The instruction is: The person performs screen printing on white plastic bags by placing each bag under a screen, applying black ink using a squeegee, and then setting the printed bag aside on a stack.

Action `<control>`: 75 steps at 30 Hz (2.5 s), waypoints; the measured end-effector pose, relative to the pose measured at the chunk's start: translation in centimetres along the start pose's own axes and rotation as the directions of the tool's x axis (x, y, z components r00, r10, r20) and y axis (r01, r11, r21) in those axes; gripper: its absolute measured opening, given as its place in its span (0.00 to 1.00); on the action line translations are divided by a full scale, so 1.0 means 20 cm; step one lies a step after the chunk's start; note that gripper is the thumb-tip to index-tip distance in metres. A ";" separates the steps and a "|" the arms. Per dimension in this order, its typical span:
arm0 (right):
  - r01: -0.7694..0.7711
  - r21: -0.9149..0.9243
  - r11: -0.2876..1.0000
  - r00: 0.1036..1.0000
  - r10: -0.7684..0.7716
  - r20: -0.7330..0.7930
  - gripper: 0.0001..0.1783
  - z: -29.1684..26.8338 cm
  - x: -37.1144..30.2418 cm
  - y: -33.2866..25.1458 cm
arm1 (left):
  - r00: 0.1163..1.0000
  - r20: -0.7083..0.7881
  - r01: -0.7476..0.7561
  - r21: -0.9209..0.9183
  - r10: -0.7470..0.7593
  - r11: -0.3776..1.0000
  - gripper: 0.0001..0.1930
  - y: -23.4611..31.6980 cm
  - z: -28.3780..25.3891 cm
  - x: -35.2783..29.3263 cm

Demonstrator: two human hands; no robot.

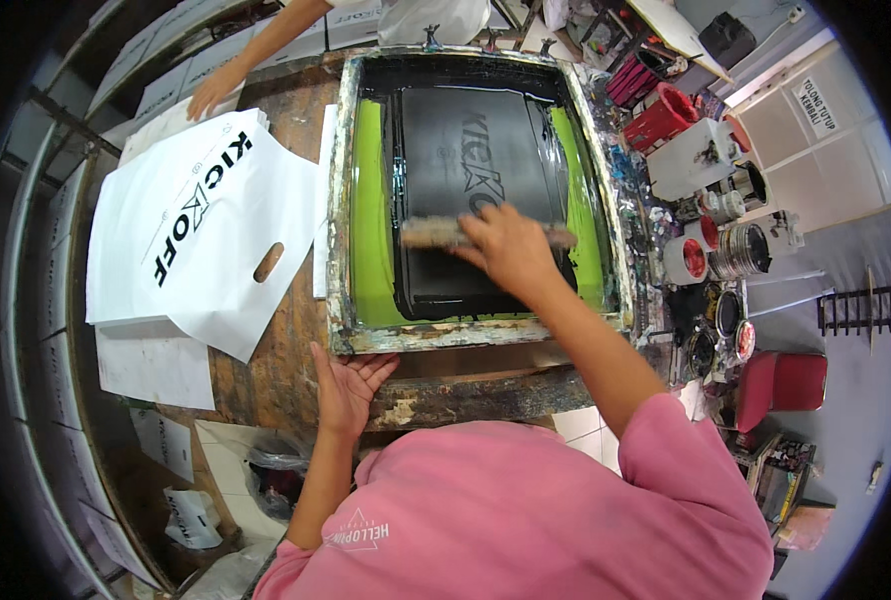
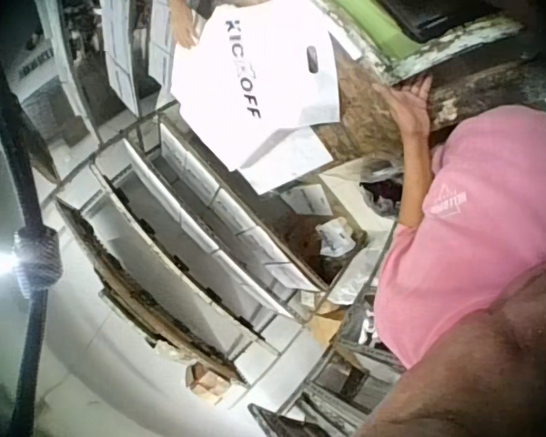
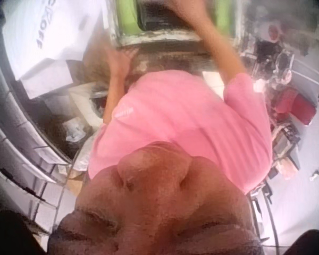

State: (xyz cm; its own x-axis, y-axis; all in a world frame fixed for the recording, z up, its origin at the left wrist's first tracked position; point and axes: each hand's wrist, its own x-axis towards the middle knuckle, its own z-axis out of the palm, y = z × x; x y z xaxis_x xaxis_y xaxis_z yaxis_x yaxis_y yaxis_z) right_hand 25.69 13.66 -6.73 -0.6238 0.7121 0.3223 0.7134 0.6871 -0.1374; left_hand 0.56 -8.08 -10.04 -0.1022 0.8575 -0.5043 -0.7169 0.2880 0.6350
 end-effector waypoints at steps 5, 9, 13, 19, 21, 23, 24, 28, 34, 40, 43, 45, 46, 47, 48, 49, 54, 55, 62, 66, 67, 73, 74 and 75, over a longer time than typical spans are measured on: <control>-0.048 0.032 0.998 0.988 0.043 0.151 0.21 -0.19 -0.30 -0.27 | 0.997 0.057 -0.044 0.001 0.044 0.999 0.50 -0.01 0.00 0.00; -0.089 -0.047 0.995 0.975 0.096 0.198 0.23 -0.24 -0.26 -0.26 | 0.989 0.125 -0.085 -0.004 0.085 0.996 0.50 -0.04 -0.03 0.02; -0.096 0.047 0.994 0.985 0.088 0.146 0.22 -0.31 -0.29 -0.30 | 0.991 0.104 -0.078 -0.052 0.083 0.996 0.48 -0.03 -0.02 0.01; -0.111 -0.209 0.972 0.991 0.093 -0.093 0.21 -0.56 -0.32 -0.51 | 0.913 0.322 -0.223 -0.117 0.249 0.968 0.47 0.15 0.07 -0.12; -0.111 -0.202 0.973 0.958 0.050 -0.283 0.19 -0.68 -0.19 -0.48 | 0.782 0.502 -0.318 -0.188 0.369 0.929 0.50 0.28 0.16 -0.12; -0.086 -0.199 0.976 0.930 0.007 -0.367 0.19 -0.83 -0.02 -0.41 | 0.658 0.610 -0.366 -0.254 0.442 0.895 0.46 0.38 0.29 -0.12; -0.073 -0.211 0.975 0.918 -0.017 -0.396 0.19 -0.89 0.05 -0.38 | 0.586 0.653 -0.391 -0.292 0.480 0.873 0.43 0.41 0.33 -0.10; -0.035 -0.231 0.972 0.871 -0.084 -0.483 0.21 -1.03 0.25 -0.30 | 0.693 0.541 -0.530 0.830 0.477 -0.173 0.40 0.37 0.34 0.13; 0.002 -0.255 0.967 0.846 -0.137 -0.515 0.24 -1.18 0.44 -0.24 | 0.801 0.417 -0.082 0.788 0.430 -0.611 0.55 0.02 0.15 0.24; -0.060 -0.185 0.981 0.907 -0.024 -0.421 0.27 -1.34 0.52 -0.30 | 0.837 0.397 -0.092 0.781 0.377 -0.617 0.59 0.07 0.26 0.23; -0.061 -0.169 0.984 0.908 -0.016 -0.419 0.27 -1.33 0.56 -0.24 | 0.810 0.417 -0.164 0.836 0.412 -0.523 0.52 0.09 0.30 0.24; -0.089 -0.156 0.984 0.913 0.018 -0.407 0.27 -1.34 0.60 -0.22 | 0.759 0.431 -0.298 0.896 0.488 -0.329 0.46 0.13 0.35 0.27; -0.104 -0.132 0.986 0.909 0.040 -0.415 0.27 -1.35 0.61 -0.23 | 0.722 0.436 -0.406 0.896 0.537 -0.183 0.42 0.18 0.41 0.30; -0.114 -0.065 0.991 0.889 0.072 -0.452 0.28 -1.38 0.60 -0.26 | 0.686 0.435 -0.512 0.858 0.583 -0.038 0.38 0.23 0.50 0.34; -0.181 -0.015 0.983 0.902 0.159 -0.402 0.28 -1.42 0.65 -0.30 | 0.618 0.457 -0.536 0.840 0.639 -0.082 0.27 0.31 0.59 0.35; -0.254 0.024 0.967 0.904 0.246 -0.349 0.29 -1.48 0.68 -0.34 | 0.657 0.396 -0.535 0.844 0.642 0.027 0.25 0.38 0.69 0.35; -0.198 -0.056 0.979 0.913 0.163 -0.374 0.30 -1.48 0.68 -0.28 | 0.586 0.248 -0.578 0.796 0.772 0.182 0.19 0.49 0.73 0.34; -0.099 -0.082 0.992 0.897 0.053 -0.439 0.30 -1.43 0.67 -0.23 | 0.544 0.198 -0.587 0.785 0.815 0.200 0.19 0.48 0.67 0.31; -0.081 -0.109 0.991 0.882 0.020 -0.470 0.25 -1.43 0.66 -0.21 | 0.447 -0.004 -0.511 0.819 0.894 0.260 0.22 0.90 0.08 0.35; -0.027 -0.116 0.993 0.863 -0.035 -0.503 0.25 -1.36 0.64 -0.18 | 0.384 0.011 -0.365 0.920 0.923 0.141 0.23 1.31 -0.42 0.41; -0.022 -0.121 0.992 0.854 -0.044 -0.518 0.25 -1.35 0.64 -0.19 | 0.353 0.041 -0.310 0.948 0.935 0.076 0.23 1.42 -0.58 0.45; -0.063 -0.081 0.995 0.888 0.019 -0.460 0.26 -1.36 0.61 -0.21 | 0.154 0.212 0.234 0.941 0.965 -0.244 0.36 1.91 -0.94 0.55; -0.077 -0.105 0.992 0.880 0.019 -0.475 0.26 -1.36 0.61 -0.21 | 0.098 0.172 0.237 0.953 0.980 -0.191 0.38 1.85 -0.73 0.54; -0.087 -0.117 0.989 0.874 0.019 -0.485 0.26 -1.35 0.59 -0.23 | 0.081 0.341 -0.090 0.938 0.937 -0.334 0.36 1.73 -0.53 0.53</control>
State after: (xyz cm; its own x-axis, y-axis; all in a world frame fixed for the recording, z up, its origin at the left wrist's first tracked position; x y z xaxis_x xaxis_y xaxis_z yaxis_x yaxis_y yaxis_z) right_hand 23.64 15.15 22.94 -0.3765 0.5656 0.7337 0.7974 0.6010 -0.0541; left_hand -32.55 6.36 0.41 -0.4443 0.4842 0.7537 0.8958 0.2270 0.3821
